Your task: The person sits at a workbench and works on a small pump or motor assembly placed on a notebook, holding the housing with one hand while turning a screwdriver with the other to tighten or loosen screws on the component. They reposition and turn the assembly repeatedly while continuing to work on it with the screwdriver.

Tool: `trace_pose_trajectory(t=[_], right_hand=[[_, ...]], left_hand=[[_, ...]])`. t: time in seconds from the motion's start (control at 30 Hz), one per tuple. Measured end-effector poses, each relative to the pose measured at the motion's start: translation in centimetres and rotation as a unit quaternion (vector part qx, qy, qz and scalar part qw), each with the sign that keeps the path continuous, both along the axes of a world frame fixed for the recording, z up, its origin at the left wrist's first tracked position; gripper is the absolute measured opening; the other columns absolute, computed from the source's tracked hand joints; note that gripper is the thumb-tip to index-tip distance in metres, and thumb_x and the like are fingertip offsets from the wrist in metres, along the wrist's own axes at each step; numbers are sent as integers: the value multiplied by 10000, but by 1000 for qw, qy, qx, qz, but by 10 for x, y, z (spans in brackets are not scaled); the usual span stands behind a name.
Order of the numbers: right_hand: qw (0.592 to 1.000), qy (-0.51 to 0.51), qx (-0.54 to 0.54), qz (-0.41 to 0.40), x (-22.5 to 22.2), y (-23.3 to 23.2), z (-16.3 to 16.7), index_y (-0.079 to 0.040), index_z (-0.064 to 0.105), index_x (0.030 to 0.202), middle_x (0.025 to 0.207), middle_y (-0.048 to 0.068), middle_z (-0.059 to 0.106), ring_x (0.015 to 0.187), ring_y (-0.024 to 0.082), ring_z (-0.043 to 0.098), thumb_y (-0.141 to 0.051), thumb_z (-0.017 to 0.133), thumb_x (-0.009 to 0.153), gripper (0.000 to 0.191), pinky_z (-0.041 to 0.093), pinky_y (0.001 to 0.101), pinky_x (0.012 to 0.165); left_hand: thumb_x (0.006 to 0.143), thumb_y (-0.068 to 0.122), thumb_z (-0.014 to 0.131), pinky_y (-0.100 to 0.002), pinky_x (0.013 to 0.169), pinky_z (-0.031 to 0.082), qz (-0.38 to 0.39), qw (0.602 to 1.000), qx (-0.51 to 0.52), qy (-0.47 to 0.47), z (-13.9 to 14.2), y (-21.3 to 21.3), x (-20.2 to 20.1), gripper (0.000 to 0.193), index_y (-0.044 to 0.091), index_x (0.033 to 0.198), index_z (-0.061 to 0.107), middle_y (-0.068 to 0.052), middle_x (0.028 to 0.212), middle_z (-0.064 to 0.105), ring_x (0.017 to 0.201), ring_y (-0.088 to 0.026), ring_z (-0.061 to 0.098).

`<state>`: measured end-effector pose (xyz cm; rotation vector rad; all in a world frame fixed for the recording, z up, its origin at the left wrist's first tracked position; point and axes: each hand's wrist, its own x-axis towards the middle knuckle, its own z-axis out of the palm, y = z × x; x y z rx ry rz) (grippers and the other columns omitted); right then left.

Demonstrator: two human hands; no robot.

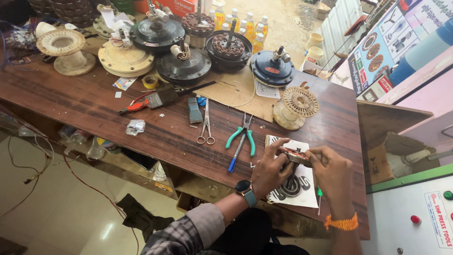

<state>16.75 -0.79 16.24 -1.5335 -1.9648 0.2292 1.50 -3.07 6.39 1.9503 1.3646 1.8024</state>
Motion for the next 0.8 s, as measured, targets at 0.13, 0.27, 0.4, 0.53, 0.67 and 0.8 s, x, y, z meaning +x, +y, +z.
trace_pose_trajectory(t=[0.13, 0.27, 0.4, 0.53, 0.67, 0.8], right_hand=[[998, -40, -38, -10, -11, 22, -1, -130, 802, 1002, 688, 129, 693, 609, 243, 688, -296, 754, 898, 201, 515, 392, 594], [990, -113, -81, -31, -13, 46, -10, -174, 827, 990, 806, 138, 762, 755, 304, 731, -331, 749, 873, 211, 542, 436, 680], [981, -121, -127, -78, -1, 70, -18, -182, 815, 1029, 875, 123, 766, 778, 312, 748, -345, 753, 875, 232, 562, 438, 709], [982, -109, -114, -101, 26, 71, -24, -164, 818, 1034, 827, 112, 748, 739, 284, 739, -336, 770, 883, 234, 554, 423, 699], [992, -68, -59, -94, 50, 48, -17, -134, 822, 1059, 729, 110, 686, 667, 225, 666, -307, 799, 904, 233, 537, 397, 676], [982, 16, -141, -124, 61, 6, -4, -121, 823, 1065, 690, 69, 678, 612, 178, 573, -229, 766, 943, 173, 467, 419, 568]], left_hand=[[835, 95, 783, -383, 856, 614, 18, 1000, -14, -6, 6, -4, 4, 195, 29, 875, 604, -108, 1453, 543, 1200, -282, 626], [859, 104, 769, -386, 827, 617, 32, 999, -13, 5, 9, -7, 8, 181, 44, 956, 629, -59, 1337, 619, 1185, -275, 615], [917, 162, 780, -366, 747, 616, 26, 998, -35, 48, 10, -7, 10, 194, 61, 984, 628, -29, 1187, 643, 1138, -264, 616], [876, 232, 797, -340, 731, 601, 5, 997, -48, 59, 8, 1, 7, 352, 147, 1207, 709, -5, 1101, 636, 1030, -237, 602], [862, 271, 809, -307, 760, 600, -9, 997, -28, 68, 6, 11, 2, 320, 250, 1177, 756, 39, 1048, 645, 1000, -200, 595], [835, 282, 830, -324, 792, 592, -28, 997, -27, 60, 7, 14, -5, 293, 254, 1122, 782, 57, 1020, 661, 982, -182, 594]])
